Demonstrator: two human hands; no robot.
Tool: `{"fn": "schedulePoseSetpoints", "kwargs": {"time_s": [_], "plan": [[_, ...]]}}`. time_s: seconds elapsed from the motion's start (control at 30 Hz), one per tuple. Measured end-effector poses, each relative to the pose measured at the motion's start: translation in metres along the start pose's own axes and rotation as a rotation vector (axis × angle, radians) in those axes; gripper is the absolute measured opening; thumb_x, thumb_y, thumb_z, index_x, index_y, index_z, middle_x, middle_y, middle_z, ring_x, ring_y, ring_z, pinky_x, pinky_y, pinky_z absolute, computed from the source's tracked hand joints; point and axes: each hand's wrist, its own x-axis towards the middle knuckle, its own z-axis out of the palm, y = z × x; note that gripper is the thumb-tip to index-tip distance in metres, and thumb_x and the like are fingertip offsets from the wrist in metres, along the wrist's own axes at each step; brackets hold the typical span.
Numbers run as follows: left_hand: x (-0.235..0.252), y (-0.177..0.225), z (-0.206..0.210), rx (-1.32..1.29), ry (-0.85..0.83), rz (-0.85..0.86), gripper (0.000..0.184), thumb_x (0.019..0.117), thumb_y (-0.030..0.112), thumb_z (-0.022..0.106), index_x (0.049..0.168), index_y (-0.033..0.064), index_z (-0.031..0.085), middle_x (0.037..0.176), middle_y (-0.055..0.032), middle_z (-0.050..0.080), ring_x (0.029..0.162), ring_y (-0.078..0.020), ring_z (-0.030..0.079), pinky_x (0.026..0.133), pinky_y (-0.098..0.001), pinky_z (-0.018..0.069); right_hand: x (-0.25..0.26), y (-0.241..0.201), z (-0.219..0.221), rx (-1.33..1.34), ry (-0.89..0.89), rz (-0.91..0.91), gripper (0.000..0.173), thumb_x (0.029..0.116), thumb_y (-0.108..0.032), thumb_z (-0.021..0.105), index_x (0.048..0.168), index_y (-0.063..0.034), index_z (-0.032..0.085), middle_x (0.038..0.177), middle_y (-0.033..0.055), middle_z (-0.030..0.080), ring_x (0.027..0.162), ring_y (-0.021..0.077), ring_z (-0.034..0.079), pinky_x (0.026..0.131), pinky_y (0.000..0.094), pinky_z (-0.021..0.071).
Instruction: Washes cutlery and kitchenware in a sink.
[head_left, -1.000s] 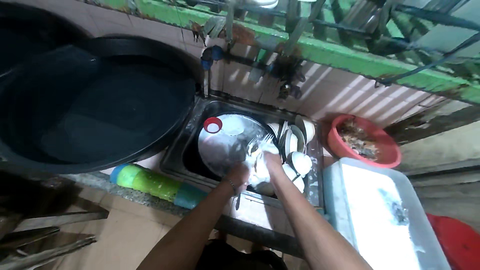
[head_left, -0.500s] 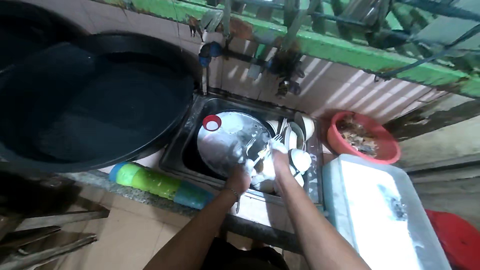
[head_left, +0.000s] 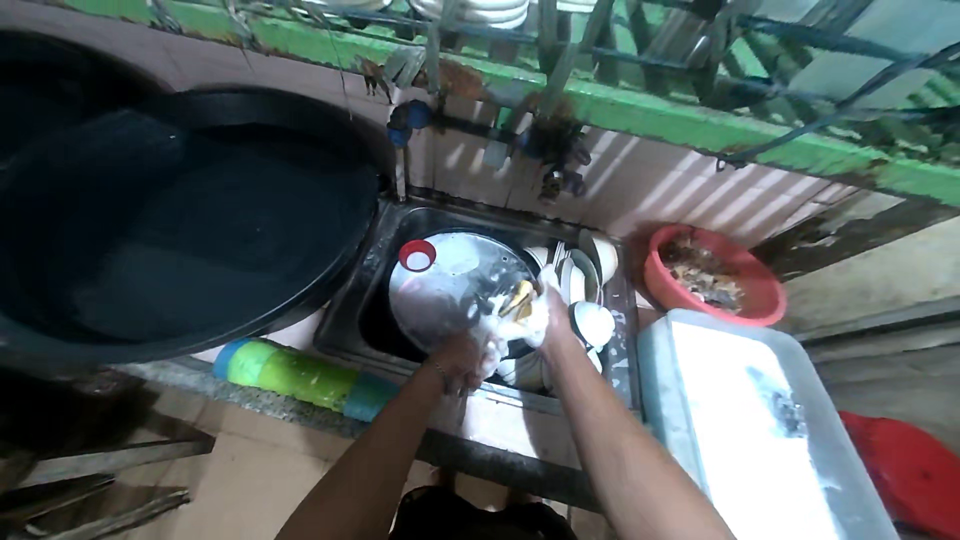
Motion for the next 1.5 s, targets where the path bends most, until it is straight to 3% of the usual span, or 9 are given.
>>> {"fn": "schedulePoseSetpoints", "kwargs": {"time_s": [0.07, 0.23, 0.37, 0.5, 0.67, 0.83, 1.17, 1.33, 1.5], "plan": [[0.008, -0.004, -0.001, -0.283, -0.191, -0.078, 0.044, 0.1133, 0.039, 0.030, 0.092, 0.0096, 0.054, 0.055, 0.0029, 0.041, 0.040, -0.0065, 0.042, 0.038, -0.0195, 0.0402, -0.019, 0.001, 0.011, 0.252, -0.114, 0.066, 0.049, 0.1075, -0.058, 0.030, 0.125, -0.0200, 0.055, 0.101, 0.0021, 0.065, 0.089, 0.0145, 0.065, 0.074, 0.0385, 0.0571], [0.003, -0.004, 0.000, 0.003, -0.109, -0.039, 0.039, 0.1139, 0.034, 0.032, 0.091, 0.0090, 0.052, 0.059, 0.0014, 0.044, 0.042, -0.0057, 0.043, 0.040, -0.0181, 0.0406, -0.038, 0.006, -0.009, -0.390, -0.149, -0.067, 0.033, 0.1022, -0.018, 0.062, 0.133, -0.0041, 0.060, 0.110, 0.0122, 0.070, 0.094, 0.0194, 0.068, 0.084, 0.0404, 0.0582], [-0.005, 0.003, 0.017, 0.593, 0.195, 0.174, 0.035, 0.1032, 0.013, 0.058, 0.131, -0.0080, 0.060, 0.127, -0.0282, 0.064, 0.119, -0.0392, 0.063, 0.106, -0.0542, 0.0474, -0.029, 0.003, -0.011, -0.516, 0.066, -0.146, 0.037, 0.1100, -0.032, 0.046, 0.124, -0.0012, 0.061, 0.096, 0.0136, 0.065, 0.080, 0.0208, 0.064, 0.073, 0.0427, 0.0567], [0.000, 0.011, 0.028, 0.524, 0.246, 0.126, 0.034, 0.1025, 0.012, 0.055, 0.131, -0.0054, 0.060, 0.125, -0.0276, 0.064, 0.119, -0.0403, 0.062, 0.103, -0.0585, 0.0480, -0.047, 0.007, 0.005, -0.719, -0.041, -0.151, 0.036, 0.1102, -0.020, 0.045, 0.130, 0.0051, 0.062, 0.124, 0.0249, 0.065, 0.116, 0.0335, 0.062, 0.103, 0.0532, 0.0481], [-0.016, 0.005, 0.032, 0.549, 0.237, 0.169, 0.031, 0.1079, 0.020, 0.052, 0.128, -0.0005, 0.063, 0.118, -0.0242, 0.067, 0.111, -0.0384, 0.066, 0.097, -0.0560, 0.0514, -0.041, -0.001, -0.002, -0.404, 0.072, -0.165, 0.037, 0.1116, -0.029, 0.038, 0.120, -0.0010, 0.061, 0.092, 0.0106, 0.062, 0.075, 0.0176, 0.061, 0.068, 0.0394, 0.0547], [0.006, 0.002, 0.027, 0.449, 0.243, 0.132, 0.034, 0.1046, 0.012, 0.052, 0.135, -0.0011, 0.060, 0.129, -0.0249, 0.064, 0.122, -0.0381, 0.061, 0.105, -0.0563, 0.0467, -0.055, 0.016, 0.001, -0.766, -0.089, -0.162, 0.028, 0.1056, -0.011, 0.052, 0.125, 0.0057, 0.064, 0.121, 0.0238, 0.066, 0.115, 0.0327, 0.062, 0.103, 0.0515, 0.0486], [-0.004, 0.008, 0.015, 0.735, 0.254, 0.210, 0.034, 0.1109, 0.016, 0.040, 0.129, -0.0052, 0.059, 0.124, -0.0259, 0.065, 0.119, -0.0388, 0.063, 0.105, -0.0540, 0.0484, 0.026, -0.023, 0.001, -1.482, -0.166, 0.014, 0.041, 0.1004, -0.027, 0.062, 0.126, 0.0040, 0.065, 0.129, 0.0281, 0.064, 0.124, 0.0444, 0.060, 0.103, 0.0670, 0.0457], [0.012, 0.002, 0.012, 0.476, 0.303, 0.223, 0.026, 0.1085, 0.020, 0.049, 0.118, 0.0008, 0.065, 0.094, -0.0164, 0.069, 0.078, -0.0284, 0.068, 0.077, -0.0479, 0.0576, 0.048, -0.030, -0.009, -1.392, -0.114, -0.119, 0.044, 0.1016, -0.029, 0.061, 0.130, 0.0048, 0.061, 0.131, 0.0319, 0.061, 0.126, 0.0481, 0.058, 0.104, 0.0674, 0.0446], [0.014, 0.004, 0.013, 0.549, 0.376, 0.266, 0.028, 0.1076, 0.022, 0.053, 0.117, 0.0018, 0.069, 0.102, -0.0170, 0.071, 0.098, -0.0313, 0.069, 0.092, -0.0513, 0.0535, 0.046, -0.026, -0.010, -1.345, -0.102, -0.127, 0.039, 0.1032, -0.025, 0.060, 0.128, 0.0044, 0.064, 0.132, 0.0311, 0.062, 0.126, 0.0482, 0.058, 0.105, 0.0683, 0.0441]]}}
